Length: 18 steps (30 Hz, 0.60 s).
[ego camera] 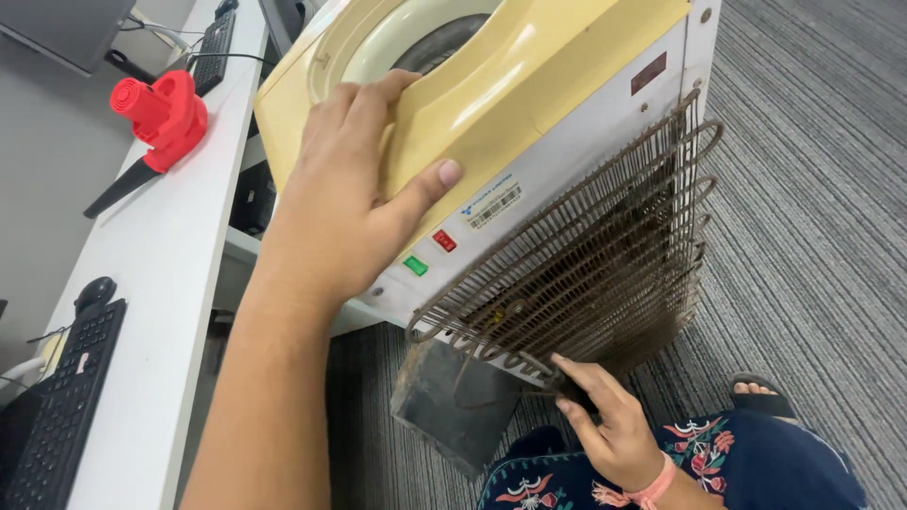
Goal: Repairing a water dispenser by using a screwdriver on the rear cooling coils.
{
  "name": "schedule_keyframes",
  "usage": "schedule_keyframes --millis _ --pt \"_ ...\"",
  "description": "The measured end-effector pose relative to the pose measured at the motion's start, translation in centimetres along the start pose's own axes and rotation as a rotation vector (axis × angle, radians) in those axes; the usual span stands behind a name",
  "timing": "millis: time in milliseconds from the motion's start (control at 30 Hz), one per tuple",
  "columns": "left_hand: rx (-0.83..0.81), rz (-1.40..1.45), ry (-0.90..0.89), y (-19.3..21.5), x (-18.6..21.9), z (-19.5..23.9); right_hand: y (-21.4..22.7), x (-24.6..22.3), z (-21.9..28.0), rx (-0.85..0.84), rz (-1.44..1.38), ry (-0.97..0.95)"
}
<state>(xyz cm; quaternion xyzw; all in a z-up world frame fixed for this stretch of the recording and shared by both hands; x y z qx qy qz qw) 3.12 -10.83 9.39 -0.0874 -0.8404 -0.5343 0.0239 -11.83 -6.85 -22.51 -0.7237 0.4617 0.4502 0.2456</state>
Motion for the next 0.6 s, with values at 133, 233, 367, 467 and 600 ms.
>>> schedule_keyframes --millis 133,233,367,467,600 --pt "-0.037 -0.010 -0.010 -0.2 0.1 -0.1 -0.5 2.3 -0.9 -0.062 0.007 -0.157" --pt "-0.081 -0.080 -0.013 -0.2 0.5 -0.3 -0.8 1.8 -1.2 -0.053 -0.036 -0.093" --pt "-0.090 -0.075 -0.002 0.0 0.8 -0.5 0.1 1.8 -0.9 0.116 -0.013 0.007" --pt "-0.094 -0.118 -0.003 0.0 0.8 -0.6 0.4 2.9 -0.8 0.193 0.049 0.029" --pt "-0.101 -0.156 0.025 0.1 0.5 -0.4 -1.1 1.9 -1.8 0.142 0.002 0.138"
Point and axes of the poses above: each hand's wrist, its own z-axis away from the middle knuckle, its own y-axis out of the back of the hand, x = y × z, the point moved 10 cm from there along -z, towards the middle knuckle, and after that the axes turned 1 degree about z, right-handed, at the moved point
